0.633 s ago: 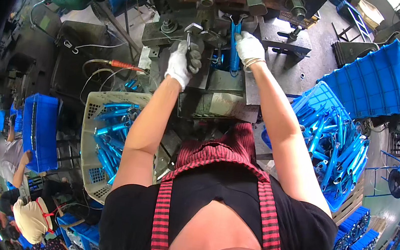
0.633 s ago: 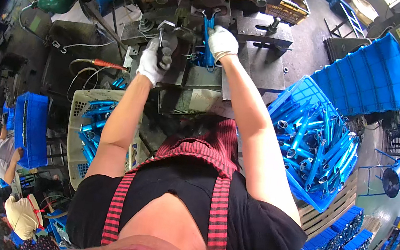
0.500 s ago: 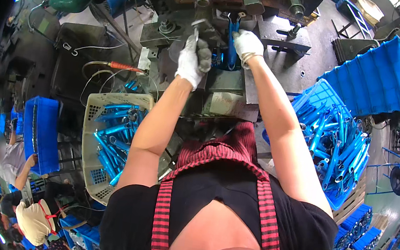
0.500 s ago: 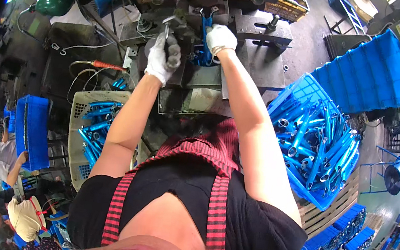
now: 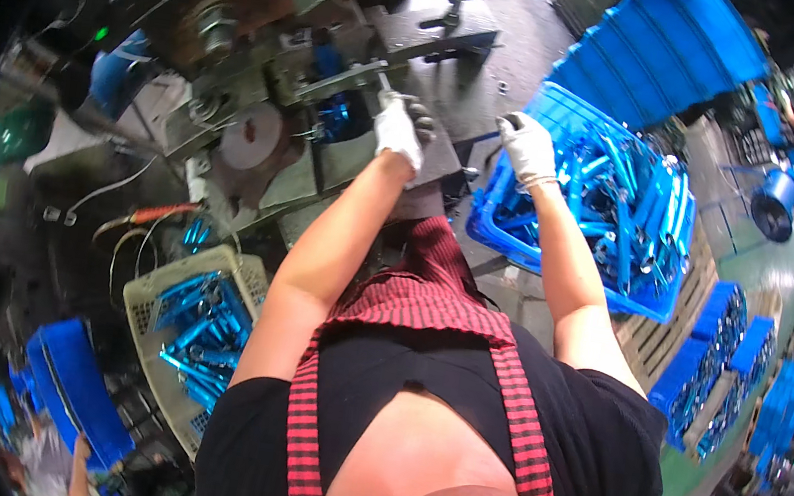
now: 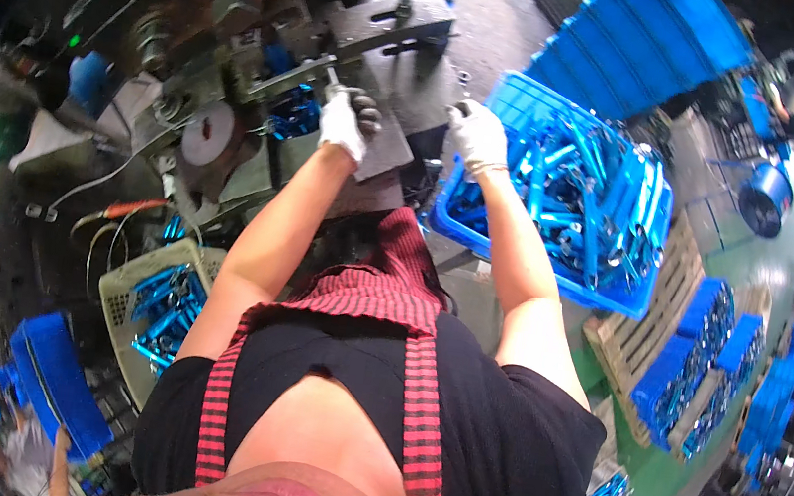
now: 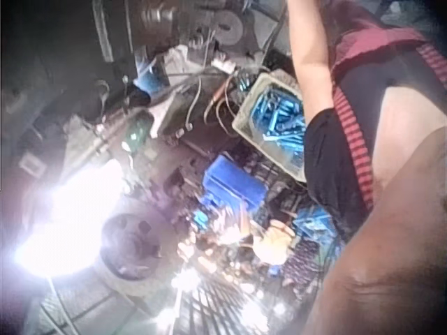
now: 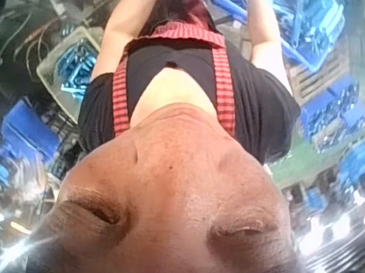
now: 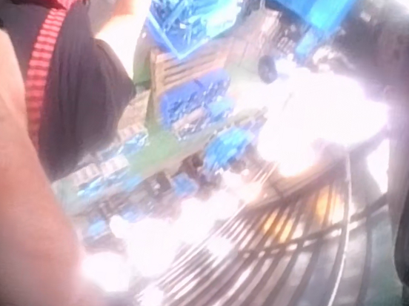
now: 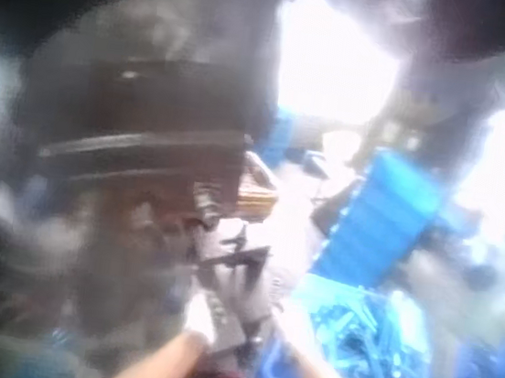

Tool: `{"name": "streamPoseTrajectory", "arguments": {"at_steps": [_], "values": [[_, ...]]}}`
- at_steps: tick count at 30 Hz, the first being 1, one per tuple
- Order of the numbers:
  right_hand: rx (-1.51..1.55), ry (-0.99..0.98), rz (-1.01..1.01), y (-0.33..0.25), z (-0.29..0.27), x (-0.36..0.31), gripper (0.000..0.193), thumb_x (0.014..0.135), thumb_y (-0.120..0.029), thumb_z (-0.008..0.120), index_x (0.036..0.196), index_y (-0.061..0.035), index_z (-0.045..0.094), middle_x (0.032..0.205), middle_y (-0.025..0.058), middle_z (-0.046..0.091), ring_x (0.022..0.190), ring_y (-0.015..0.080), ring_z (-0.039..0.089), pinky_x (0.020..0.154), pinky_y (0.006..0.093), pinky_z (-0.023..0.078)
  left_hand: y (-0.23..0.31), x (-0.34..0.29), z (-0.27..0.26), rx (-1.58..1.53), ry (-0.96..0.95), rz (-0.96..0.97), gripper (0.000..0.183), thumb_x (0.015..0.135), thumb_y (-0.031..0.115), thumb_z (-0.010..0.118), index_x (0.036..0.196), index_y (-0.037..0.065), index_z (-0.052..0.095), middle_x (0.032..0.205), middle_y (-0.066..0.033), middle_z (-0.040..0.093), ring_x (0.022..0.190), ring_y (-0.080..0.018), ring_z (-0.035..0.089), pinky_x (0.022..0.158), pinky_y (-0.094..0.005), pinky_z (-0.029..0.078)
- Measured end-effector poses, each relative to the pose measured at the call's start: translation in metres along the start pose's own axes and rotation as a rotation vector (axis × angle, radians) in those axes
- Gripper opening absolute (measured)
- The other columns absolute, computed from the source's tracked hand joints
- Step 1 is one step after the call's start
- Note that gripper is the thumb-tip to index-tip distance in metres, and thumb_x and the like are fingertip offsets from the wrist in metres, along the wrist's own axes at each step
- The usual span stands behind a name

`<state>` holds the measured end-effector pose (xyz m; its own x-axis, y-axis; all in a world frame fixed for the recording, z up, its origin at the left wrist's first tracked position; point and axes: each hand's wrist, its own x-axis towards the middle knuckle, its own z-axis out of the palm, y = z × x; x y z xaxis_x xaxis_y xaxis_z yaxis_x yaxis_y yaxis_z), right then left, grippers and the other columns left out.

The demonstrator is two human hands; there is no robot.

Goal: The person takes metal parts from a crate, inserts them one at a time into a machine press to shape them, and places the processed parts into a basket.

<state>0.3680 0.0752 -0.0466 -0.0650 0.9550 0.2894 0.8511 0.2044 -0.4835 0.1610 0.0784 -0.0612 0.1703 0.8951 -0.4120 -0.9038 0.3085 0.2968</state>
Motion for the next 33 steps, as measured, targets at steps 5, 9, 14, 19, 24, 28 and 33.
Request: {"name": "streamPoseTrajectory", "arguments": {"at_steps": [5,9,14,19,24,28,33], "values": [[-0.518,-0.224,0.433,0.086,-0.079,-0.035,0.041,0.075,-0.043,0.051,0.083,-0.0035,0.060,0.086,0.0184,0.060,0.083,0.0322,0.058,0.073,0.0404,0.045,-0.007,-0.006,0.016,0.140,0.158,0.057,0.035,0.088,0.046,0.034,0.067,0.019,0.042,0.054,0.0045,0.036,0.043,-0.0092,0.032,0.036,-0.0221,0.024],[-0.576,-0.379,0.529,0.107,-0.066,-0.053,0.060,0.071,-0.049,0.052,0.101,0.0032,0.053,0.095,0.0218,0.059,0.090,0.0337,0.057,0.079,0.0390,0.044,-0.007,-0.006,0.013,0.142,0.151,0.069,0.034,0.088,0.045,0.034,0.069,0.019,0.042,0.054,0.0040,0.037,0.042,-0.0098,0.033,0.036,-0.0221,0.024],[-0.339,-0.332,0.653,0.128,-0.080,-0.051,0.049,0.077,-0.043,0.044,0.101,-0.0024,0.056,0.094,0.0218,0.059,0.086,0.0351,0.058,0.077,0.0402,0.044,-0.008,-0.001,0.007,0.195,0.120,0.055,0.034,0.088,0.045,0.035,0.073,0.017,0.044,0.053,0.0032,0.040,0.040,-0.0100,0.035,0.034,-0.0231,0.025],[-0.049,-0.106,0.561,0.067,-0.092,-0.038,0.049,0.087,-0.046,0.034,0.087,-0.0010,0.055,0.076,0.0185,0.059,0.076,0.0347,0.056,0.068,0.0410,0.041,-0.004,-0.008,0.005,0.207,0.177,0.096,0.040,0.087,0.049,0.035,0.077,0.012,0.046,0.055,0.0004,0.044,0.041,-0.0126,0.040,0.033,-0.0234,0.028],[0.023,-0.044,0.152,0.028,-0.068,-0.037,0.045,0.088,-0.041,0.032,0.087,-0.0019,0.055,0.079,0.0205,0.056,0.076,0.0396,0.052,0.067,0.0424,0.040,0.000,-0.004,0.012,0.189,0.183,0.075,0.037,0.088,0.047,0.035,0.078,0.013,0.046,0.056,0.0003,0.045,0.042,-0.0127,0.041,0.033,-0.0227,0.027],[0.120,-0.051,-0.023,-0.025,-0.047,-0.028,0.032,0.087,-0.033,0.044,0.087,-0.0041,0.056,0.075,0.0171,0.057,0.070,0.0364,0.054,0.062,0.0392,0.042,0.015,-0.015,0.025,0.142,0.173,0.054,0.034,0.087,0.043,0.039,0.076,0.012,0.046,0.056,-0.0006,0.045,0.042,-0.0127,0.041,0.034,-0.0232,0.029],[0.272,-0.073,0.005,-0.052,-0.024,-0.015,0.025,0.084,-0.029,0.050,0.091,-0.0059,0.058,0.074,0.0165,0.058,0.068,0.0324,0.057,0.060,0.0371,0.043,0.056,-0.084,0.024,0.028,-0.204,0.612,0.023,0.081,0.036,0.055,0.083,0.014,0.049,0.069,-0.0003,0.052,0.051,-0.0126,0.047,0.043,-0.0230,0.036]]}}
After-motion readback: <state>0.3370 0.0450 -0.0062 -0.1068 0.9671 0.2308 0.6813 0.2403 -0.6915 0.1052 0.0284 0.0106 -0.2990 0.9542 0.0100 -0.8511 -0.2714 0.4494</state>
